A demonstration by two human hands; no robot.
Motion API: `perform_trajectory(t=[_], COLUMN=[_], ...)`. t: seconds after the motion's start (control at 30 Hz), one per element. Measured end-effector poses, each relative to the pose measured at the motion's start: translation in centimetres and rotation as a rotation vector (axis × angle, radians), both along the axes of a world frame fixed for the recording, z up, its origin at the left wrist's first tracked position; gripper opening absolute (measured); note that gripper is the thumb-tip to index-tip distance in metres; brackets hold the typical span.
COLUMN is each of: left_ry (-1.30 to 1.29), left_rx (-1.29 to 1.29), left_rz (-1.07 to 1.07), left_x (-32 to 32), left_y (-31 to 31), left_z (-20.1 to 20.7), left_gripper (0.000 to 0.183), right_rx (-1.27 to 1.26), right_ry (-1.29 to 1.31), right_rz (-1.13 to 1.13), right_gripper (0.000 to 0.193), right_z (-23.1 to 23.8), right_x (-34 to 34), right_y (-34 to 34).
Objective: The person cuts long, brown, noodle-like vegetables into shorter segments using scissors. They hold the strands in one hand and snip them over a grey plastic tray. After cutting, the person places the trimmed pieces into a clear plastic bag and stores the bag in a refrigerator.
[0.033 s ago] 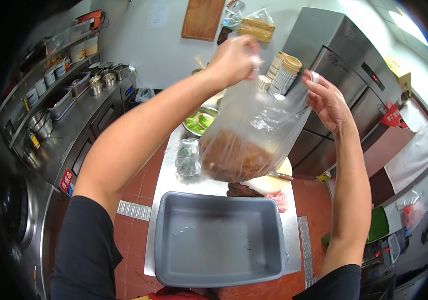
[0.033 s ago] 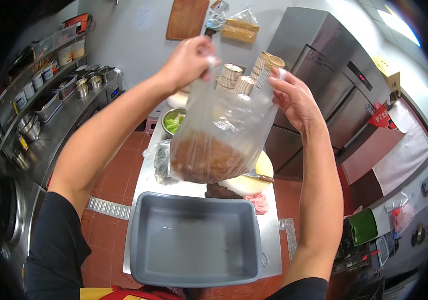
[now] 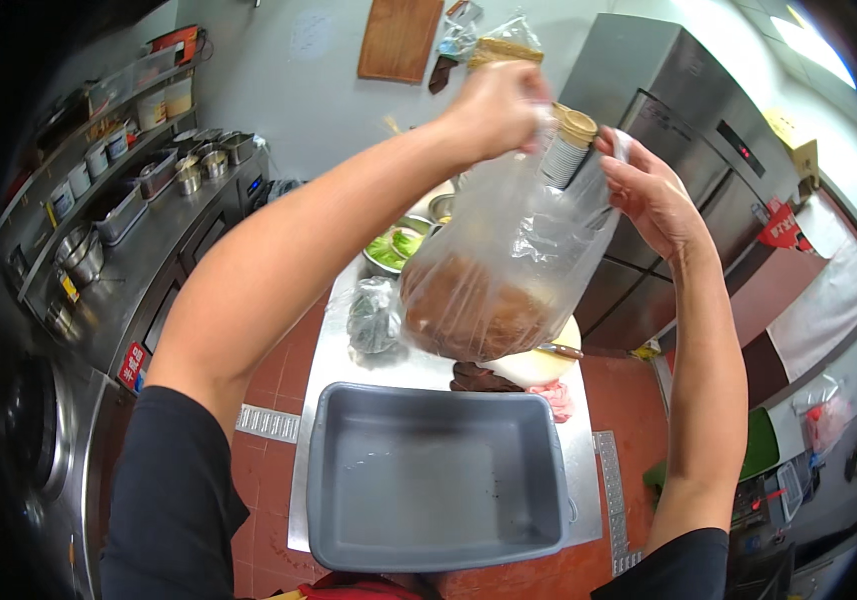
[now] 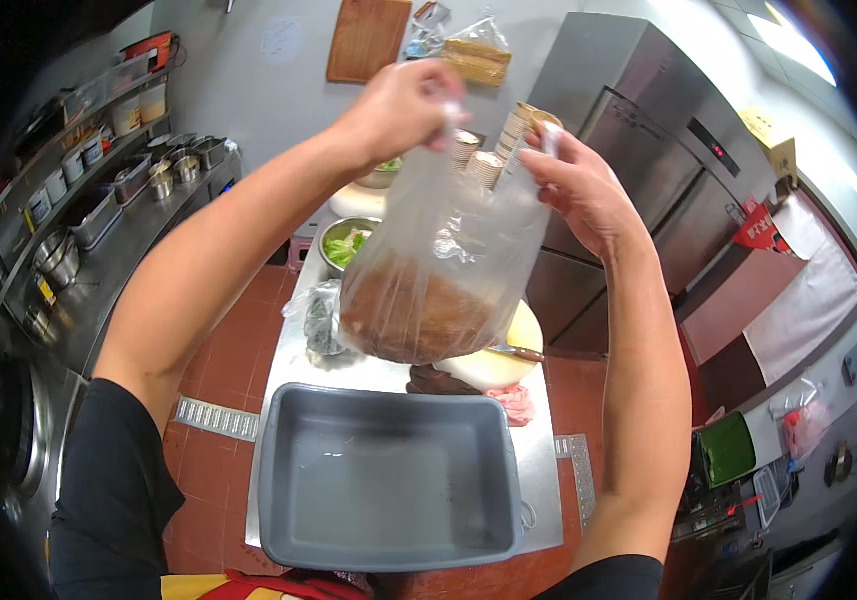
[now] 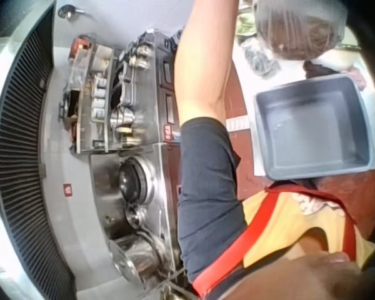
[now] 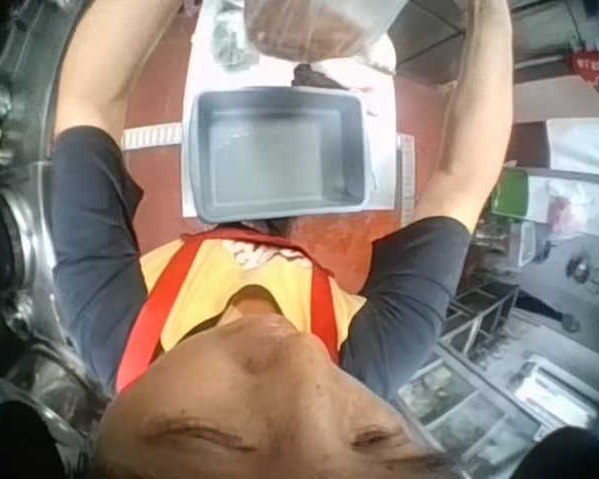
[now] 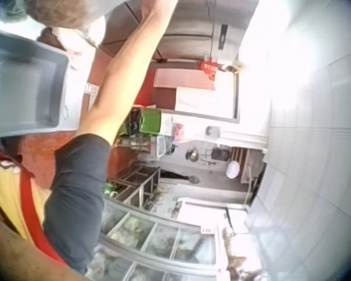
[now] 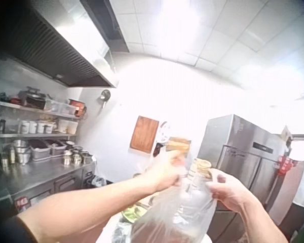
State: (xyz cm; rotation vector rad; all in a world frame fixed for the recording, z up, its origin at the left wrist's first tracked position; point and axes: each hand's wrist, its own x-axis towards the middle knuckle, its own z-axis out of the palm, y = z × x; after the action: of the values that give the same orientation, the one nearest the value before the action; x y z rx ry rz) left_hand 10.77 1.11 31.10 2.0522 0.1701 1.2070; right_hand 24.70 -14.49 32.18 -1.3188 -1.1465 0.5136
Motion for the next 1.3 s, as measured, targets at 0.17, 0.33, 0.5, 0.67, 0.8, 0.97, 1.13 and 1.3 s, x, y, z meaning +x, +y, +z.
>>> perform_trajectory(t=[0.17,0.33,0.5,0.67,0.8,0.97,1.13,1.3], left_ry=[0.097,-0.296,0.141,-0.13,-0.206,0.238,-0.144,-0.294], left_rx=[0.35,0.24,0.078,-0.288,-1.224,-1.297,-1.463,-1.491], left_rz=[-0.123,-0.395,-0.559,-0.654,-0.908,-0.61,-1.088,-1.391], left_x=[5.1,7.7,11.2,16.8,19.8,27.2,31.2,34.9], left_y=[-11.7,-18.8,-28.7,-40.0,-45.7,-50.9,-49.2,-49.9], left_z=[8.0,4.1,-2.8,-7.8,-11.0,-13.7,-17.2,-19.1], left_gripper=[0.029,0.07,0.03,0.023,0.018,0.014,0.016,0.018], right_rx=[-0.109,-0.08,-0.077,-0.222,-0.194,-0.204,0.087,0.62], right_ry=[-0.457,-0.639,-0.711,-0.954,-0.723,-1.223,-0.161,0.768], right_rz=[-0.036,-0.302,-0.291,-0.445,-0.502,-0.291,-0.414,-0.548], right_gripper=[0.01,0.013,0.017,0.027,0.034,0.02,0.018,0.019], right_z=[5.1,7.2,7.2,5.3,5.0,1.0,-6.6,-14.9], right_x=[1.5,4.7,6.5,10.2,15.6,18.7,22.3,32.5], right_y=[-7.5,-18.2,-27.9,-38.8,-47.5,-54.0,-55.5,-58.8])
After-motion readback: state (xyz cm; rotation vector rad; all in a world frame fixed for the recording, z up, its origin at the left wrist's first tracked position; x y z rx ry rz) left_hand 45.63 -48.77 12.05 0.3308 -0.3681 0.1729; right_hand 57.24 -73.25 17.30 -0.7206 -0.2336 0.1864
